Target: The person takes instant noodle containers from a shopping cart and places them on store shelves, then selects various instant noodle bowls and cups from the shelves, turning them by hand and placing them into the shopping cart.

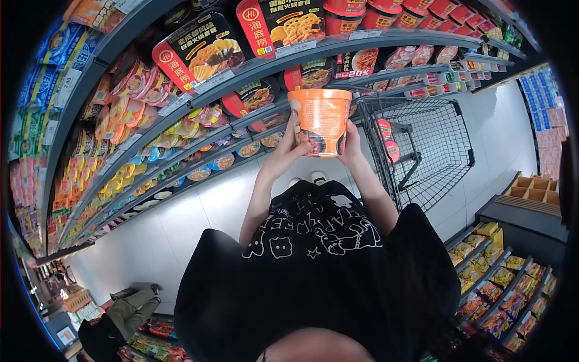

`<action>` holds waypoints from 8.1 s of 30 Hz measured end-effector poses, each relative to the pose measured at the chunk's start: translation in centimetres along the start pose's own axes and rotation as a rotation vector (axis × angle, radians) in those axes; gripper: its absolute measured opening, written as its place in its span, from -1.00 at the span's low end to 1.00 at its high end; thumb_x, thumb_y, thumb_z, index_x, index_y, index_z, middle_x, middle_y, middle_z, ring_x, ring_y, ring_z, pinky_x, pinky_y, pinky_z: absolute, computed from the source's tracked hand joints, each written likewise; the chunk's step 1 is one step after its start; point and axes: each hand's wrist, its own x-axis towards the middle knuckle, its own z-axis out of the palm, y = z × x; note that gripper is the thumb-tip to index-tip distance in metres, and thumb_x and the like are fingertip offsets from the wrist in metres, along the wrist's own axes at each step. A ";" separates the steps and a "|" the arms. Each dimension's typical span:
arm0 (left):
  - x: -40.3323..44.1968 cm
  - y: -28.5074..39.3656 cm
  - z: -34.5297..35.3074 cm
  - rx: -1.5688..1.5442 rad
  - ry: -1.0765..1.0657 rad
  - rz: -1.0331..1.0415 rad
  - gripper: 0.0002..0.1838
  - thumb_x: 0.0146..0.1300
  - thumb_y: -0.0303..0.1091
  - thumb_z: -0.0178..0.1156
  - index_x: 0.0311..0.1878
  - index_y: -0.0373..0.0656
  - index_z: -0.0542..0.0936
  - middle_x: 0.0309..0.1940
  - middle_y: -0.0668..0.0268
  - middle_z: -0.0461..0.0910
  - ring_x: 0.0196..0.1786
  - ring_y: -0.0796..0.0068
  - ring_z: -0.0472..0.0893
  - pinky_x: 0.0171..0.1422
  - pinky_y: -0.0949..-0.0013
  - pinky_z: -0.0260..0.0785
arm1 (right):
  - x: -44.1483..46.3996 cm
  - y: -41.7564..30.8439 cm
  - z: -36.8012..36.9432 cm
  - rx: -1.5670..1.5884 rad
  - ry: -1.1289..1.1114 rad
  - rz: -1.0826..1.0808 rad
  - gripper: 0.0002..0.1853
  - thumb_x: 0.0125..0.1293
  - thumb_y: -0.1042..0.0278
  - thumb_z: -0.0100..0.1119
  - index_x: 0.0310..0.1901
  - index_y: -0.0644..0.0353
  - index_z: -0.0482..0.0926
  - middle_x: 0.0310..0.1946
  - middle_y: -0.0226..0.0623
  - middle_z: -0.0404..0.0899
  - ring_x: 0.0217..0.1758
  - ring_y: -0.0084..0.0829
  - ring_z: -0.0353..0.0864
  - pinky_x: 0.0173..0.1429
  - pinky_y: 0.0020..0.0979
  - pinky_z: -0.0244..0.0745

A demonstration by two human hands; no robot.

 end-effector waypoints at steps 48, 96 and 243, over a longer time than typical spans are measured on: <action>1.5 -4.1 -1.6 -0.465 0.198 -0.062 -0.33 0.25 0.18 -0.33 0.25 -0.12 0.10 0.18 0.23 0.24 0.17 0.35 0.33 0.22 0.20 0.19 | 0.0 0.3 3.3 -0.602 -0.062 -0.186 -0.11 0.06 0.29 0.21 0.30 0.18 -0.20 0.22 -0.20 0.04 0.29 -0.41 0.06 0.32 -0.38 -0.06; 0.9 -6.7 -2.2 -0.425 0.202 -0.113 -0.36 0.25 0.20 -0.34 0.21 -0.09 0.19 0.13 0.27 0.34 0.18 0.38 0.33 0.27 0.18 0.07 | 0.3 0.1 3.5 -0.949 -0.020 -0.337 0.06 -0.06 0.26 0.28 0.32 0.11 -0.33 0.12 -0.07 0.19 0.19 -0.26 0.22 0.28 -0.25 0.01; 11.5 -9.2 22.1 0.979 -0.555 0.336 -0.93 -0.13 -0.35 0.17 -0.56 -0.10 0.59 -0.70 0.26 0.52 -0.57 0.27 0.52 -0.41 0.29 0.36 | -17.7 -11.3 -31.8 -1.714 1.515 0.706 0.05 -0.38 -0.01 0.42 0.23 -0.17 0.01 0.11 -0.10 0.07 0.23 -0.03 0.05 0.13 0.05 0.12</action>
